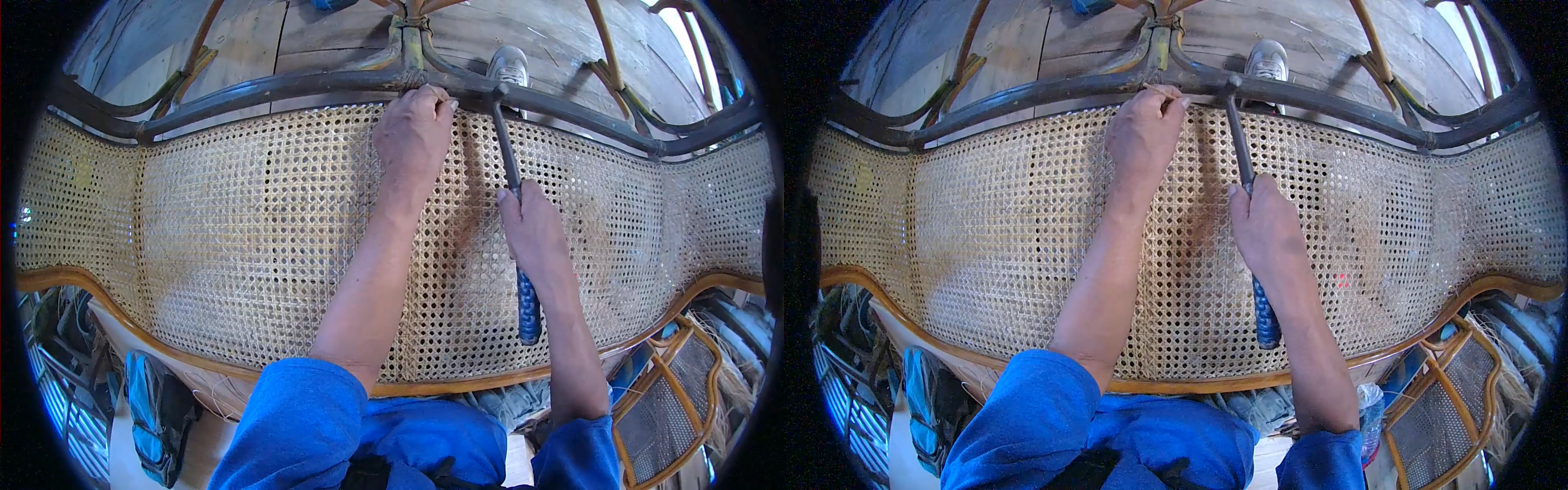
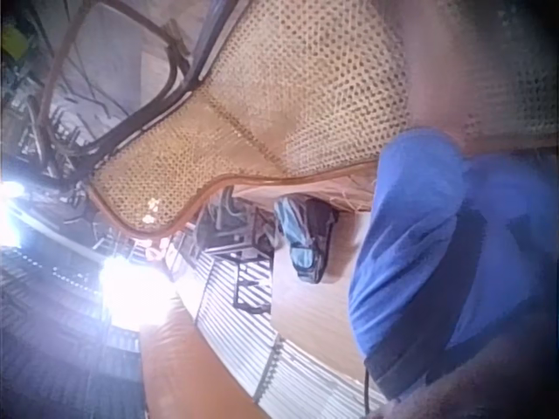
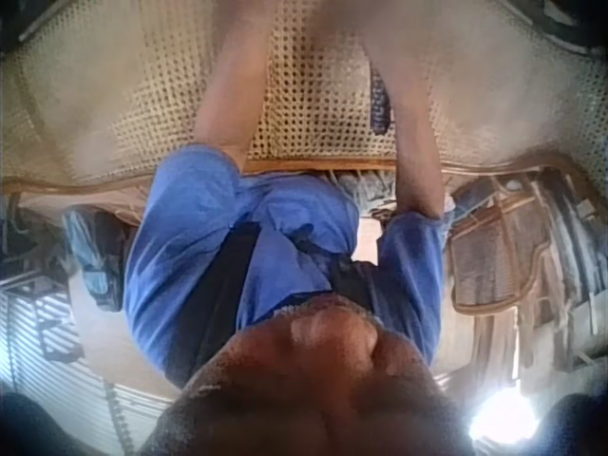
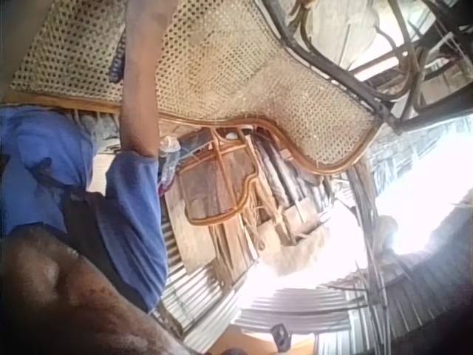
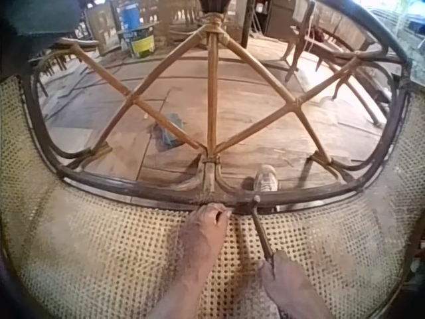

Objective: The person weaves thin cane strips into the frame of a rattan chair seat using a hammer. They repeatedly insert the cane into the frame slots and tap it down to secure the weave, working methodically along the edge of the chair.

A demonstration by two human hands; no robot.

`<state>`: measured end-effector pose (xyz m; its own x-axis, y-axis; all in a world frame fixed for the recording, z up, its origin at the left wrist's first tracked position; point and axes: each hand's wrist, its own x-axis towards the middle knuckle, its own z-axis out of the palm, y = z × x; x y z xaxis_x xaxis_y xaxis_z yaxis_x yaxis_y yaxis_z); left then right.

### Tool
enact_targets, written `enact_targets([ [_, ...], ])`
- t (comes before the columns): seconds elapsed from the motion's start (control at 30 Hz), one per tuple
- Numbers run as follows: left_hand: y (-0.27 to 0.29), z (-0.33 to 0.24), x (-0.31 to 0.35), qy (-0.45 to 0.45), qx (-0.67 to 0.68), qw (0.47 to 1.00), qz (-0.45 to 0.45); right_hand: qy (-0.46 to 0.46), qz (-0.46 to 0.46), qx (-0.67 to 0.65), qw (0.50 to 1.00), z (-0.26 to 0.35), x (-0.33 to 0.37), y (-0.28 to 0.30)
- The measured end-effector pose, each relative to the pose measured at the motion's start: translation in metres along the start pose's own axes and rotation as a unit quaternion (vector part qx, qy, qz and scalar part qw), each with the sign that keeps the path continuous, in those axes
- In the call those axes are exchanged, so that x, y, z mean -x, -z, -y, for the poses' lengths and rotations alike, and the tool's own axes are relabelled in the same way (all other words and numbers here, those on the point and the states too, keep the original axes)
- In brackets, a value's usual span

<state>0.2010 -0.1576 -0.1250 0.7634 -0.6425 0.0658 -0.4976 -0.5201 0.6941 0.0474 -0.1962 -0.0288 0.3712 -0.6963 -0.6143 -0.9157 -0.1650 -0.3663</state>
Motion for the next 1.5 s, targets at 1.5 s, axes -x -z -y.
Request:
enact_targets([
  [1.5, 0.002, 0.000, 0.000, -0.002, 0.007, 1.000, 0.015, -0.028, -0.034, -0.025, 0.999, -0.012, 0.010, 0.009],
])
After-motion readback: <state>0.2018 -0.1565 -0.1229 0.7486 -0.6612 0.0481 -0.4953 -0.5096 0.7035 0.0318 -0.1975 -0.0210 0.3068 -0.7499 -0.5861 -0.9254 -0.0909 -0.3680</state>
